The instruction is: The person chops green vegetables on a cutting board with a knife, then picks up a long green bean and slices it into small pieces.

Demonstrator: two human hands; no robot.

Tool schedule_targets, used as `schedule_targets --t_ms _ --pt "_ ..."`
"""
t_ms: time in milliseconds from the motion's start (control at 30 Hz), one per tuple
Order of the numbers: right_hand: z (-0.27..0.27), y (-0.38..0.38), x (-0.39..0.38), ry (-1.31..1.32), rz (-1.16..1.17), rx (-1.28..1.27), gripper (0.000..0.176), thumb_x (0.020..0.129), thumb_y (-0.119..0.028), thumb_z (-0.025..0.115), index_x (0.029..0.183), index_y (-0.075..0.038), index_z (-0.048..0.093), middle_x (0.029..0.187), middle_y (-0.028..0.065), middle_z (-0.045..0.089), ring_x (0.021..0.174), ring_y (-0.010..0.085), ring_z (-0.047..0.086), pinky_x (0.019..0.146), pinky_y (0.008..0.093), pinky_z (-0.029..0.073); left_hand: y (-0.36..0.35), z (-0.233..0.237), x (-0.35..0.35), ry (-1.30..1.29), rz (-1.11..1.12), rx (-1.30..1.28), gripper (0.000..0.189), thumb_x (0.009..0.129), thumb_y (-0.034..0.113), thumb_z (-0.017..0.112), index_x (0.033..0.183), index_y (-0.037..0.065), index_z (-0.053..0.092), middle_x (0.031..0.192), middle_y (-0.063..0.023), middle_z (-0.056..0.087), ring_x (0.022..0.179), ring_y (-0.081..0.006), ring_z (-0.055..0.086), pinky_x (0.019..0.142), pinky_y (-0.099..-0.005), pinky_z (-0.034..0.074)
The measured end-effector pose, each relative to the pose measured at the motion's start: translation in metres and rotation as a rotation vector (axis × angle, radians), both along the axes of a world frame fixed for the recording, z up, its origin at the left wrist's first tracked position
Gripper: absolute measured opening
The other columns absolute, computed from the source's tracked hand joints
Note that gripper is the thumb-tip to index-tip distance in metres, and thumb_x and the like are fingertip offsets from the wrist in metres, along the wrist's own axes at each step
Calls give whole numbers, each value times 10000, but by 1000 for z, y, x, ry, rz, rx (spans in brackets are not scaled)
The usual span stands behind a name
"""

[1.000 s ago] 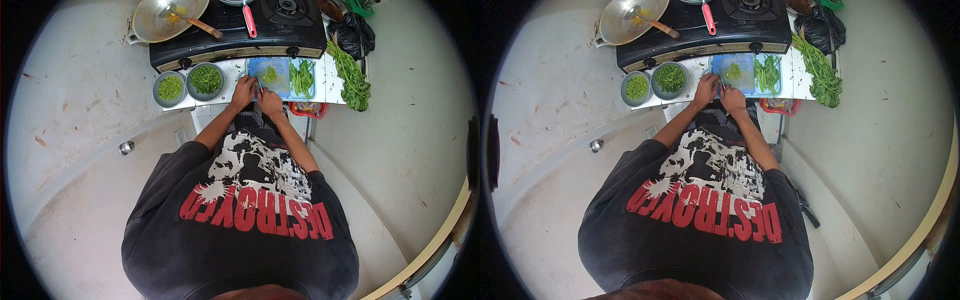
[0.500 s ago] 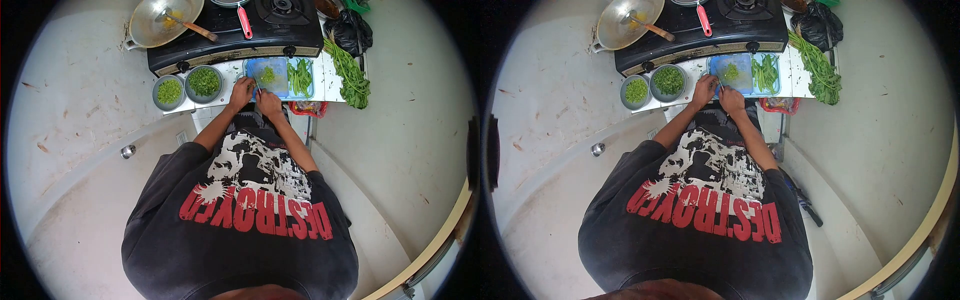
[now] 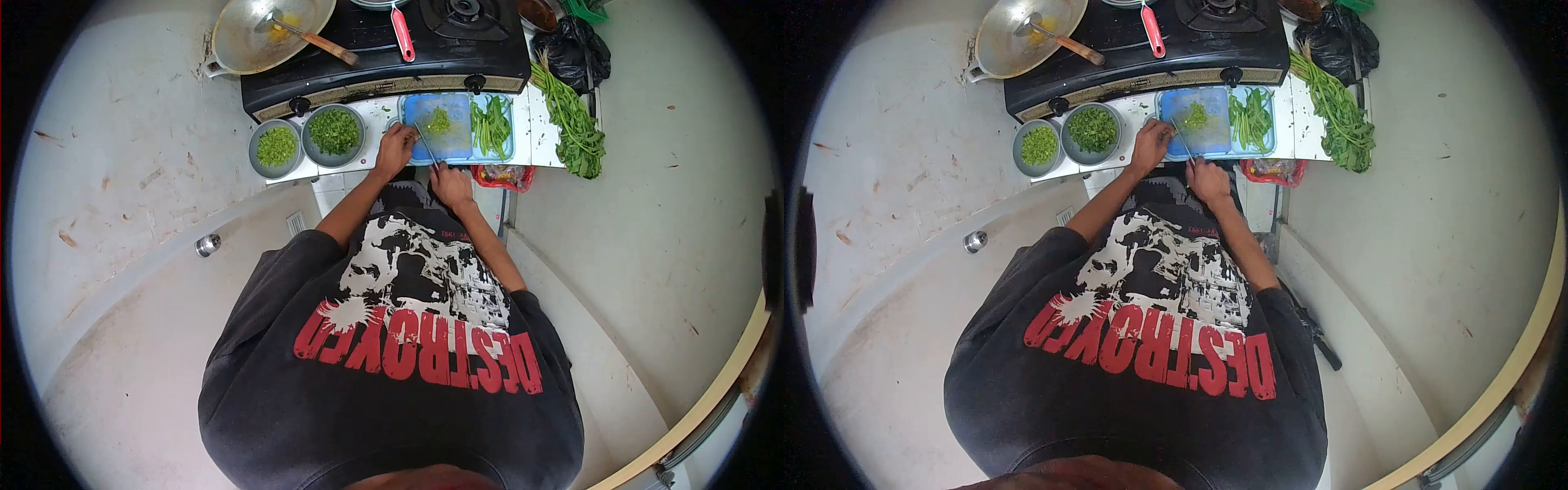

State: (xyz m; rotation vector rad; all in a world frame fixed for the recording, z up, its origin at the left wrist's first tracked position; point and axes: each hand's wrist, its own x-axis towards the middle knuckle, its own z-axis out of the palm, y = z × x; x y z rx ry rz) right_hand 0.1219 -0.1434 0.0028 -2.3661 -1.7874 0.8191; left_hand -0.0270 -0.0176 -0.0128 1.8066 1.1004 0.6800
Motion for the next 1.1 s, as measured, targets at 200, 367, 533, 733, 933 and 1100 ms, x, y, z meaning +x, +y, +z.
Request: schedule_targets --t_ms 200,367,533,733,933,1100 --pt "-2 27 -9 36 -41 78 409 992 -396 507 940 -11 633 773 273 687 756 457 694 725 546 561 1 -2 0 59 -11 60 155 831 -22 658 974 23 698 938 -158 641 907 -362 653 812 -430 529" --pt "4 25 -11 43 -60 51 415 992 -399 504 939 -8 633 766 268 687 753 451 695 721 545 560 1 2 -1 85 -30 136 161 823 -27 658 972 18 695 938 -153 655 940 -360 633 846 -434 507" --pt "6 5 3 45 -30 -19 420 992 -399 497 976 -2 634 778 272 687 760 452 694 732 555 554 0 2 -1 52 -23 127 150 823 -28 655 963 17 689 940 -155 654 941 -361 623 849 -438 499" --pt "14 14 0 56 -28 -6 424 997 -393 492 972 8 630 793 274 689 768 458 693 736 553 552 -1 -2 0 42 -1 81 141 821 -14 662 957 13 686 939 -159 650 933 -367 617 846 -443 498" --pt "13 44 -14 62 -32 73 401 1001 -367 494 940 7 625 791 265 691 778 445 699 736 529 561 0 -1 0 83 -6 118 141 820 -5 661 958 12 686 942 -165 649 929 -373 617 844 -441 501" --pt "9 51 -19 28 -35 98 385 995 -356 508 924 5 623 792 264 693 772 434 703 726 516 566 0 3 0 96 -8 127 150 818 -11 659 964 9 690 928 -168 650 922 -376 621 834 -442 510"
